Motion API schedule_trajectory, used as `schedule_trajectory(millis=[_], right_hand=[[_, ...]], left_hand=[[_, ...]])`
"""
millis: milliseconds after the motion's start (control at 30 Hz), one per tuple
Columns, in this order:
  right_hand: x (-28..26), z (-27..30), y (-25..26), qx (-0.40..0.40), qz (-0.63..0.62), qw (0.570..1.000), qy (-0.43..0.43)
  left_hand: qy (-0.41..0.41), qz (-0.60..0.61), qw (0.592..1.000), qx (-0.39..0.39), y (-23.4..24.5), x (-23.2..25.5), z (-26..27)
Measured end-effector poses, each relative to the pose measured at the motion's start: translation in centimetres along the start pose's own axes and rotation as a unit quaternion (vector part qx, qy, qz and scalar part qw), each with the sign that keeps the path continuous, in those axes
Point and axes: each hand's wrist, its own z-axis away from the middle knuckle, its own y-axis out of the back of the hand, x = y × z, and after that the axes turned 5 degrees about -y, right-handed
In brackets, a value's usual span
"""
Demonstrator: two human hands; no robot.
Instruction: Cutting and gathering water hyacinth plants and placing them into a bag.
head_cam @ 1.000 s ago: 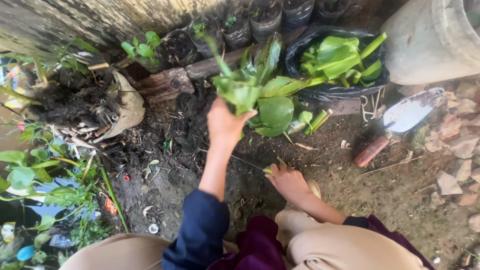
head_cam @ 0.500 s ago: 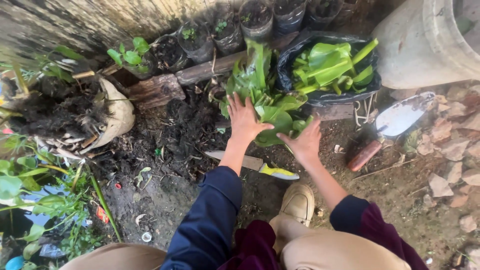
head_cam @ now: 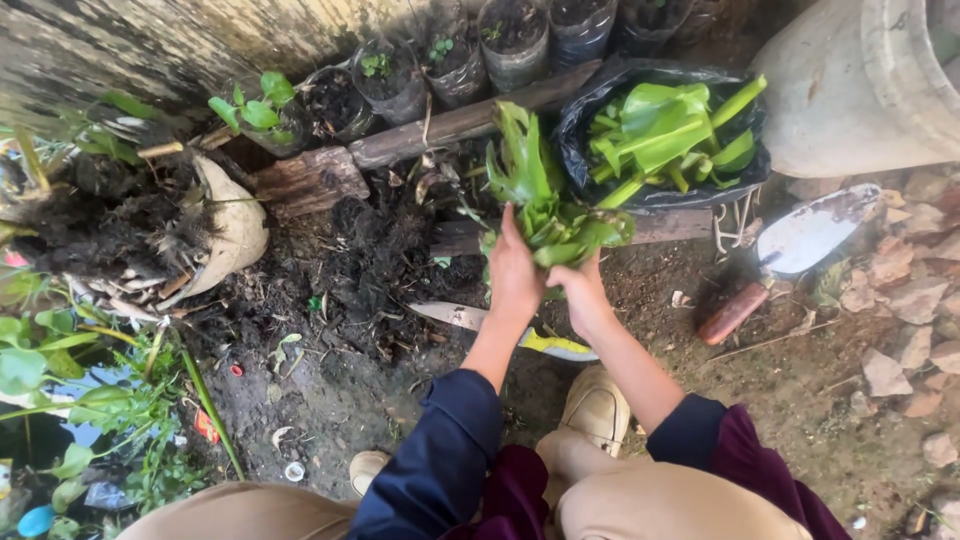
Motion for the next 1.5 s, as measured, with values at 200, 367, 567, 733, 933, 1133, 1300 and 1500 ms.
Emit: schedule_trajectory(millis=[200,367,567,733,933,1133,1300,1500], right_hand=[[-1.1,0.7,-0.5,-0.002,-0.04,0.998,-0.043],[1.6,0.2,1.6,0.033,-0.02,0.999,0.009],[-1.6,2.7,1.3,0.052,-0.076,0.996,0.003],[-1.4,2.2,4.7,0.044,-0.119,0.992,0.017],[-6.5,4.0,5.2,0.069,-0.12,0.988,0.069],[-11.7,7.7,8.7,0.217,-0.045,0.975,0.014],[-22.5,8.3,8.0,0.436,0.097,0.876,-0.181],[-19.7,4.5,18.0,0.327,-0.037,0.931,0.158]], left_hand=[[-0.039,0.051,0.998,-0.012,-1.7,-0.9,1.2],[-0.065,0.162,0.982,-0.076,0.3,1.5,4.1],[-0.086,0.309,0.935,-0.153,0.4,1.0,6.7],[-0.08,0.415,0.884,-0.199,-0.9,-0.6,6.7],[-0.028,0.419,0.853,-0.31,6.3,6.3,4.7],[-0.156,0.453,0.857,-0.188,9.8,6.2,1.1],[0.001,0.273,0.961,-0.05,9.2,4.1,-4.1],[-0.029,0.122,0.99,-0.058,-0.4,2.7,-7.7]])
